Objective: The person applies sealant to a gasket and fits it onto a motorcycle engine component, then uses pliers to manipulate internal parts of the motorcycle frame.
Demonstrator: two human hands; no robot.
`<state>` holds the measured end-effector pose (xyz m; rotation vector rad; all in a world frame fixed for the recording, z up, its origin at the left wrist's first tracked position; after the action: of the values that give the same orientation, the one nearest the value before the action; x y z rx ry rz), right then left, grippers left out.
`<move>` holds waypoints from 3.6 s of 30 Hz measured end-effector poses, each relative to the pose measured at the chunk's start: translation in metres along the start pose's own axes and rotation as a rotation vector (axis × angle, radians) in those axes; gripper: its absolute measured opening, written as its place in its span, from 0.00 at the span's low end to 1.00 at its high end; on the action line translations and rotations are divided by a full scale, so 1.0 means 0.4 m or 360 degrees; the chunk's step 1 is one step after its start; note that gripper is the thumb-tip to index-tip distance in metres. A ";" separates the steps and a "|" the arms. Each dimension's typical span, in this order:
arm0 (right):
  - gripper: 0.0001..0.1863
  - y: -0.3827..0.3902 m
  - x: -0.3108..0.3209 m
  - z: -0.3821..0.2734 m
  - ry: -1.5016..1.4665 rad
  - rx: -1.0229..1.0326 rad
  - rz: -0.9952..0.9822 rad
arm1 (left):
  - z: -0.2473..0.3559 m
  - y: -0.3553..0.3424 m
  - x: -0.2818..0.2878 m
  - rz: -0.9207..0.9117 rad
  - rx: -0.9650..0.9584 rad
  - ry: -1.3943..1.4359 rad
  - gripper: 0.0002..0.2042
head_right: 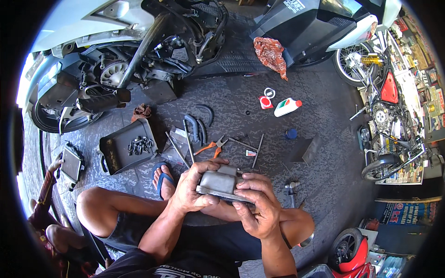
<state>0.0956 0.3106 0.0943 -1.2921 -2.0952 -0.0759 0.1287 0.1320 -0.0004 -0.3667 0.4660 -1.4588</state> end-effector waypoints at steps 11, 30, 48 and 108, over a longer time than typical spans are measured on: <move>0.12 -0.006 -0.024 0.006 -0.0121 -0.0160 0.0049 | -0.011 0.009 -0.009 0.0050 -0.0013 -0.0104 0.34; 0.11 0.012 -0.025 0.096 -0.0632 -0.1017 -0.0099 | 0.010 0.002 -0.017 -0.0009 0.1201 -0.0027 0.24; 0.21 0.026 0.006 0.158 -0.0144 -0.1208 -0.0275 | -0.016 0.013 -0.003 -0.0066 0.1772 0.0461 0.35; 0.21 0.044 -0.025 0.141 -0.1275 -0.1065 0.0834 | -0.059 0.033 -0.088 0.0575 0.0951 0.2153 0.49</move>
<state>0.0843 0.3330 0.0400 -2.5804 -2.3539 -0.0291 0.1262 0.1690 -0.0245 1.2109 1.0336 -1.2330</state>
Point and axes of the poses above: each hand's wrist, its own y-axis away from the middle knuckle, its own x-axis out of the back of the hand, z = x × y, the point moved 2 cm from there along -y, towards the middle knuckle, and after that the axes turned 8 degrees about -x, right-handed, at the moved point
